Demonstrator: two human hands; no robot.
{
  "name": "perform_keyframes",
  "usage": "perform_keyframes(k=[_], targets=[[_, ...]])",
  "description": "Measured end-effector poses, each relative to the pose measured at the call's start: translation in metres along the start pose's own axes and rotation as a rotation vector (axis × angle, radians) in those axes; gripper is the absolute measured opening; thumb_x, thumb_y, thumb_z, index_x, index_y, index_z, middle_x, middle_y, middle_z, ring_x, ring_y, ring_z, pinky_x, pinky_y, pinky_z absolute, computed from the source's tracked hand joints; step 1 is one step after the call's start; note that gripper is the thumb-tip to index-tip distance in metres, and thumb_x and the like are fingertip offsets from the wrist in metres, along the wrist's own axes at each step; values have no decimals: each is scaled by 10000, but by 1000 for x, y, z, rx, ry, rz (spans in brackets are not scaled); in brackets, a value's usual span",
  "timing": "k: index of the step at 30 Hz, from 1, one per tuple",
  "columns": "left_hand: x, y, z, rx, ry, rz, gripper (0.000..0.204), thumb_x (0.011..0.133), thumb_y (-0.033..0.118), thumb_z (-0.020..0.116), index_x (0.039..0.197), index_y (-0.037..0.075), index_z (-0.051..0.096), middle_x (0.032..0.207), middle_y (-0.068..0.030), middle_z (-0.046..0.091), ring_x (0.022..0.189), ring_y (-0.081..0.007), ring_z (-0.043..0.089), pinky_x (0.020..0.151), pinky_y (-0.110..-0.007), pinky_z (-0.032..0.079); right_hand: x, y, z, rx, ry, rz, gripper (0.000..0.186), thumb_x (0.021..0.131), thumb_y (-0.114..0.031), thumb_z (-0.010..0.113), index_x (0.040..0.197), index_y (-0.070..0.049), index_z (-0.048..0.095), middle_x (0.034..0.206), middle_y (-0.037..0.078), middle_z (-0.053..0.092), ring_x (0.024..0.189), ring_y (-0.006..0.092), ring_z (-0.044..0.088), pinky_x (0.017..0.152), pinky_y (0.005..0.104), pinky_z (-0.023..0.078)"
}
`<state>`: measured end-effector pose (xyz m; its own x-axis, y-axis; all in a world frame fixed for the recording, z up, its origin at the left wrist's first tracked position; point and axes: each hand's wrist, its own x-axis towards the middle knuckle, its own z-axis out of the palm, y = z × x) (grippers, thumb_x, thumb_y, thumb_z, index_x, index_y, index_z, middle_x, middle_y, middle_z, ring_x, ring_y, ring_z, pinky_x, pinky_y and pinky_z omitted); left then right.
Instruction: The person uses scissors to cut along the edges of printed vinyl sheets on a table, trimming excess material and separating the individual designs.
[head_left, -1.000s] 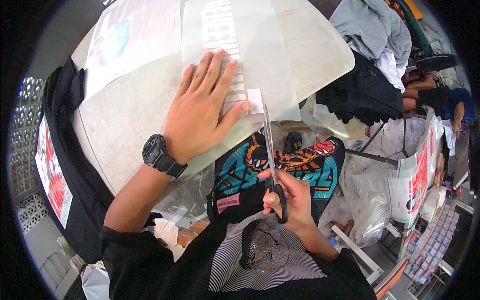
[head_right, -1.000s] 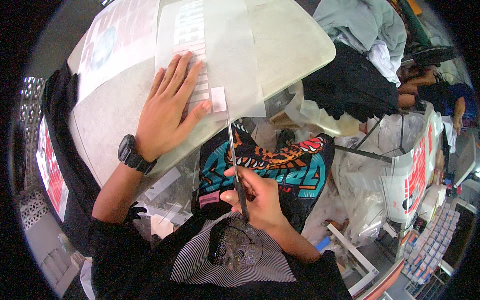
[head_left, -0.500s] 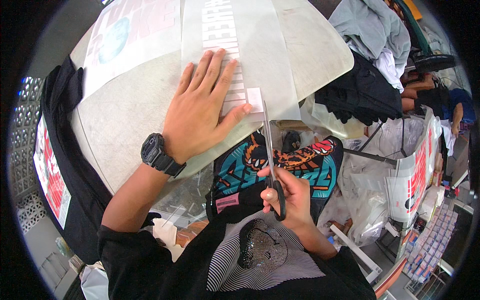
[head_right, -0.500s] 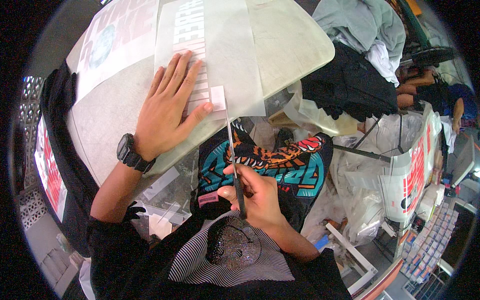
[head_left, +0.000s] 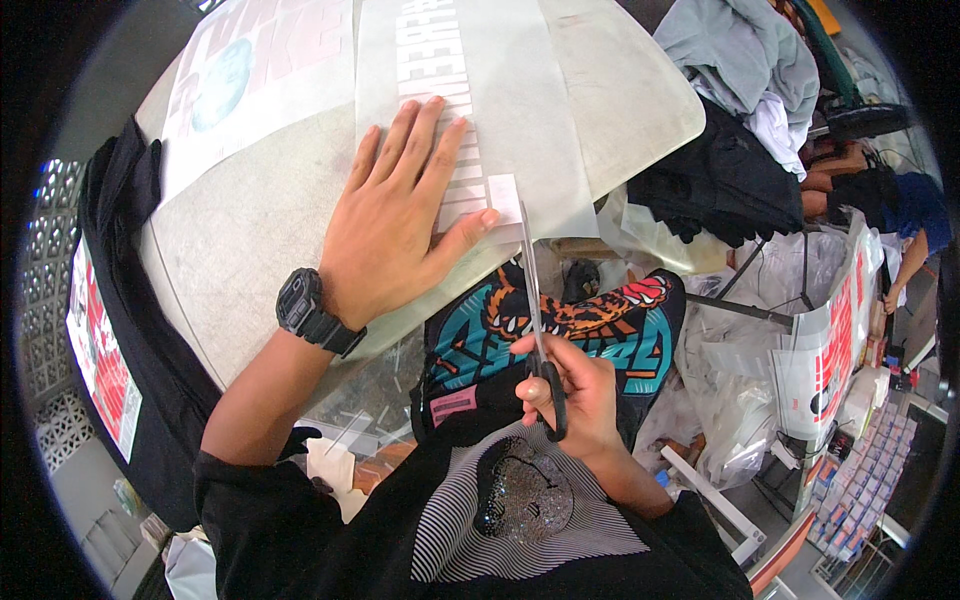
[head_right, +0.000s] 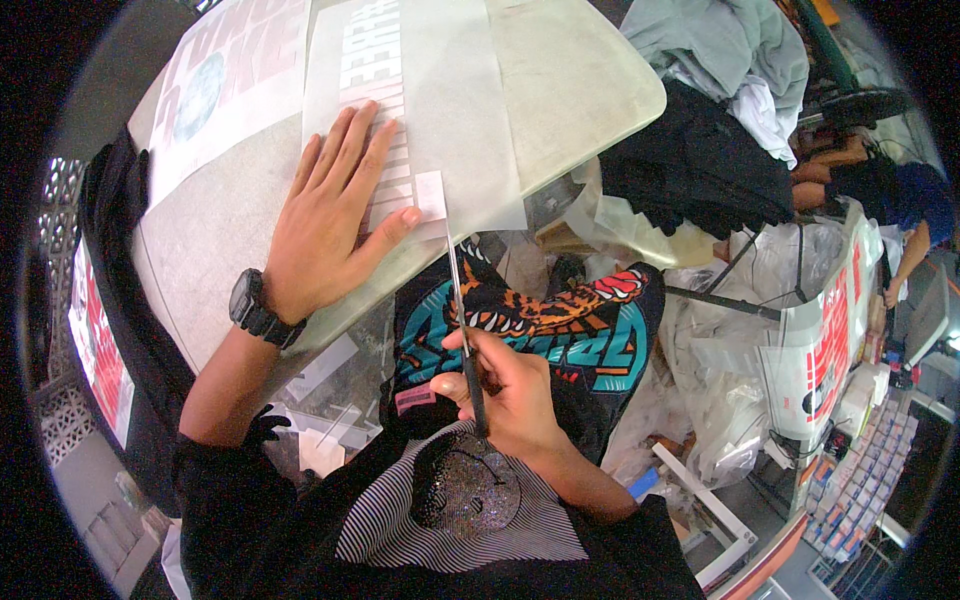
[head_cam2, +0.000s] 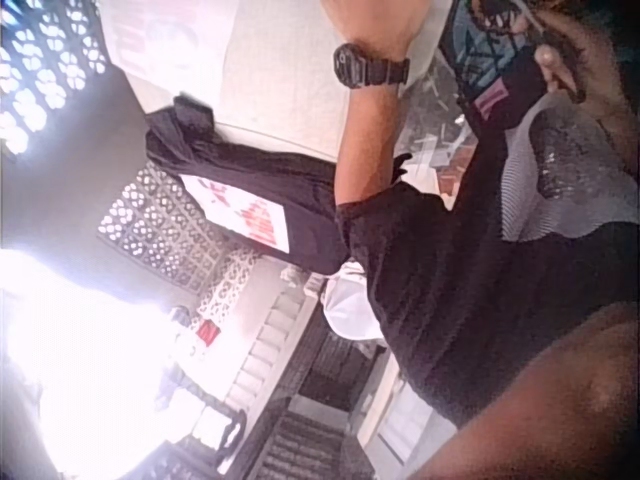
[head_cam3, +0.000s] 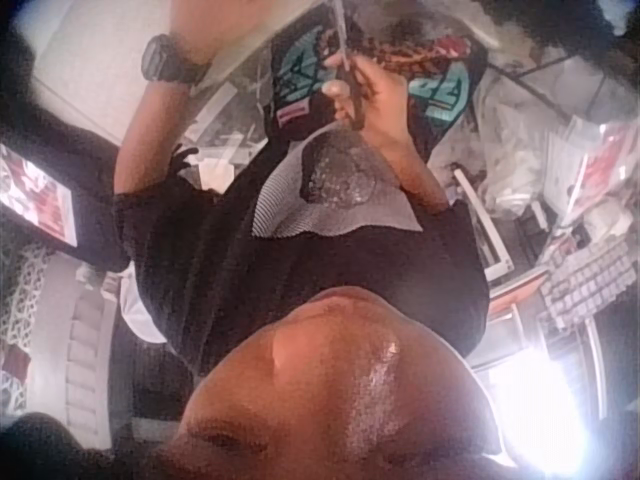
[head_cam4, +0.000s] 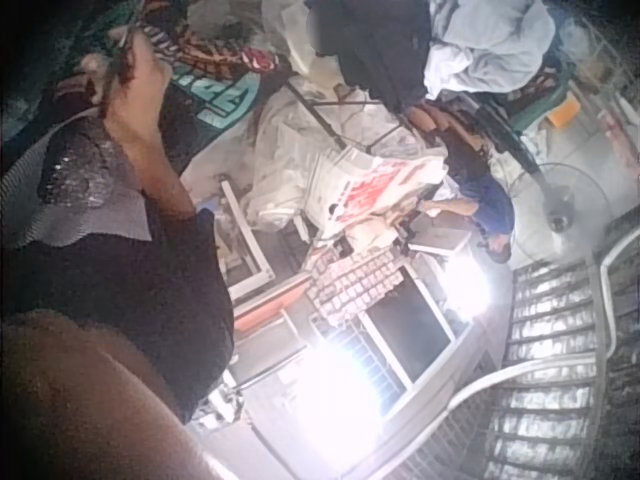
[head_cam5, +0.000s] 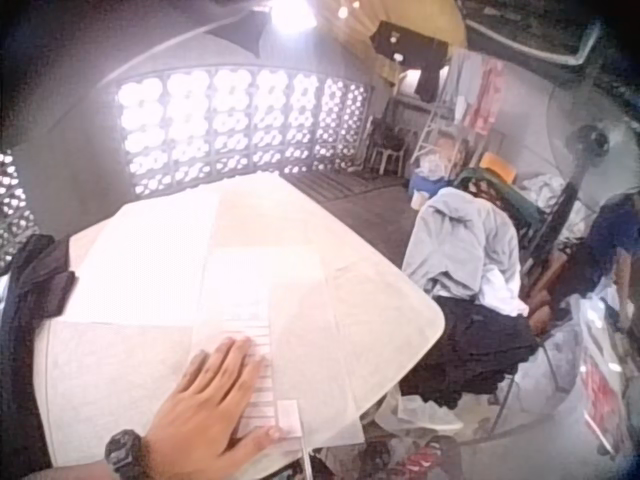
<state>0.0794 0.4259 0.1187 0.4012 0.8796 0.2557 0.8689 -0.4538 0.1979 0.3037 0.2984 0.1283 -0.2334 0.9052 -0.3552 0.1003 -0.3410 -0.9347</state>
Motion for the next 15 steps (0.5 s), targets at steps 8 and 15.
perform_keyframes(k=[8, 15], targets=[[1, 1, -2, -9, -22, -5, 783, 963, 518, 542, 1529, 22, 326, 1594, -237, 283, 1487, -392, 253, 1202, -522, 200, -1, 2, 0, -23, 15, -6, 419, 864, -169, 800, 1180, 21, 602, 586, -8, 549, 494, 31, 540, 470, 211, 391], [0, 1, -3, -14, -22, -6, 790, 951, 519, 560, 1521, 17, 342, 1593, -233, 288, 1486, -394, 254, 1203, -517, 200, -2, 3, 0, -35, 4, 5, 472, 898, -279, 765, 1174, 71, 607, 625, -17, 567, 509, 43, 569, 470, 195, 447]])
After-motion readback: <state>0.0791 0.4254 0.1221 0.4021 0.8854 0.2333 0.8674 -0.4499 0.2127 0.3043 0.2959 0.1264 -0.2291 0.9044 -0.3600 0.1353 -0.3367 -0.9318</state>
